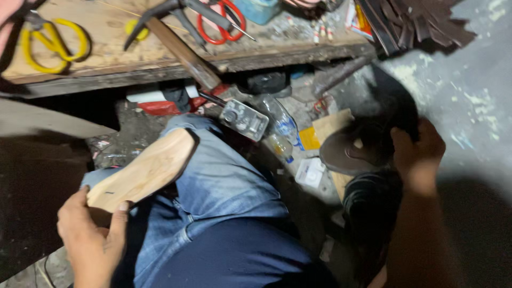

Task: The person sits on the floor and hammers an insole onto a wooden shoe last, then pulls a black shoe upper over the last and shapes it by hand. They use pliers to grip and stretch the upper and hammer it to secure it on the last.

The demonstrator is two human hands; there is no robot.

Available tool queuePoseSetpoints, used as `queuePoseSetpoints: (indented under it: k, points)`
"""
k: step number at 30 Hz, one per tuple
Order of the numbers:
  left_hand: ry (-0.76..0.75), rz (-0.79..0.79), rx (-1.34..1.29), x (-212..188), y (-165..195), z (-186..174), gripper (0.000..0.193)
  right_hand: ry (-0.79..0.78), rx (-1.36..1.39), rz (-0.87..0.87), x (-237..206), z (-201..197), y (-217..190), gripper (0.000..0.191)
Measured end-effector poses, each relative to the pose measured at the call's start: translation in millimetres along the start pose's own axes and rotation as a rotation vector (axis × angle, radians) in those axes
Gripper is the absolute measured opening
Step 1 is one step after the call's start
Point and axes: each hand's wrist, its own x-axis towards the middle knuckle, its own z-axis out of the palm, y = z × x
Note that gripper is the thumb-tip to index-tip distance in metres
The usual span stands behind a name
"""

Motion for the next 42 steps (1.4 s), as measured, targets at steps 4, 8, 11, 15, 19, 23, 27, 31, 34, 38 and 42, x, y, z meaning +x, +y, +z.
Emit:
queuePoseSetpoints:
  k: [4,8,11,15,19,23,27,31,34,38,42]
  points:
    - [0.039,0.071,0.026,-12,-10,19,0.067,-0.115,-0.321,-0.132,2,-19,87,0.027]
    - [0.011,0.121,0.060,-23,-29,31,0.064,-0.230,-0.377,-0.133,-7,-32,166,0.034]
    - [0.008,0.123,0.045,-32,-38,40,0.063,-0.174,-0.543,-0.393,-17,-48,211,0.027]
    - [0.047,0.142,-0.019,-34,-43,47,0.063,-0.170,-0.153,-0.406,-33,-52,235,0.023]
    - [0.057,0.157,-0.014,-34,-43,46,0.063,-0.205,0.022,-0.083,-59,-43,229,0.034]
    - [0.030,0.137,0.039,-27,-39,40,0.067,-0.309,-0.031,0.517,-61,-20,201,0.050]
    - [0.026,0.113,0.032,-18,-24,35,0.067,-0.372,-0.038,0.114,-52,34,153,0.032]
    - [0.021,0.066,-0.007,-8,-9,29,0.068,-0.427,0.269,0.196,-48,104,93,0.033]
    - [-0.018,-0.001,0.025,-1,-3,25,0.071,-0.477,0.242,-0.006,-38,134,57,0.042]
    - [-0.021,-0.030,0.012,3,-2,27,0.073,-0.619,0.404,0.157,-25,163,32,0.056]
    - [-0.002,-0.020,-0.016,8,-2,31,0.074,-0.612,0.530,0.058,-21,185,27,0.055]
